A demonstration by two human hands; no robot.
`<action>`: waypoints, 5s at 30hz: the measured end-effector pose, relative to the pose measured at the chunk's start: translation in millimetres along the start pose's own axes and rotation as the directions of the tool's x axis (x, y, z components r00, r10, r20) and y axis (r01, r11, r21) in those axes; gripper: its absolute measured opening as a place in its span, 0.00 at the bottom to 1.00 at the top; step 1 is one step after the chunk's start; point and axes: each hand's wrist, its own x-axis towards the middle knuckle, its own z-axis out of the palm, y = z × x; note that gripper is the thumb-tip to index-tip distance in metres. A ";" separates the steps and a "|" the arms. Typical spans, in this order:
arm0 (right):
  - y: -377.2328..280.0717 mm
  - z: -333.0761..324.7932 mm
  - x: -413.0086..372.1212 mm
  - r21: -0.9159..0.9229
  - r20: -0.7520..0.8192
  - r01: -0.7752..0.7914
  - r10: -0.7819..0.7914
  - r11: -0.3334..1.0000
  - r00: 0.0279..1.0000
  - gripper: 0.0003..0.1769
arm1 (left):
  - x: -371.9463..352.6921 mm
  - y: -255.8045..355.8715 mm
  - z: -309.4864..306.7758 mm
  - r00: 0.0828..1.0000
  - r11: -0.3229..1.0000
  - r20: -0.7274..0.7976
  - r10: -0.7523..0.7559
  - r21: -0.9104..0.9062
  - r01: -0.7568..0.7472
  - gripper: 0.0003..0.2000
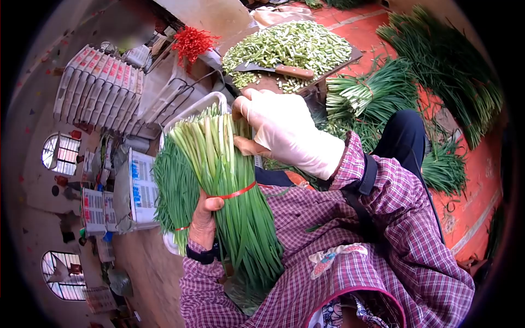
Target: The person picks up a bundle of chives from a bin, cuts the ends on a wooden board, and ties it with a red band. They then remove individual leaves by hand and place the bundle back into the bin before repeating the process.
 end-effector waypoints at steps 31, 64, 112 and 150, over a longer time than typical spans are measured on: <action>-0.5 23.6 -39.3 0.524 0.279 -0.434 0.334 0.732 0.900 0.07 | -11.0 -26.1 -5.9 0.995 0.977 -0.090 -0.040 -0.214 0.020 0.44; -24.9 17.1 -46.1 0.466 0.388 -0.580 0.435 0.668 0.813 0.14 | -5.5 -35.4 -15.8 0.991 0.952 -0.063 -0.116 -0.293 0.092 0.40; -11.1 29.9 -69.5 0.784 0.597 -0.614 0.382 -0.092 0.705 0.09 | -12.6 -26.9 0.2 0.999 0.996 -0.052 -0.009 -0.088 0.004 0.42; 118.3 -64.9 -2.8 -0.015 -0.122 -0.389 0.384 0.921 0.915 0.08 | -24.4 -37.4 -9.9 0.992 0.967 -0.023 -0.126 -0.227 0.117 0.42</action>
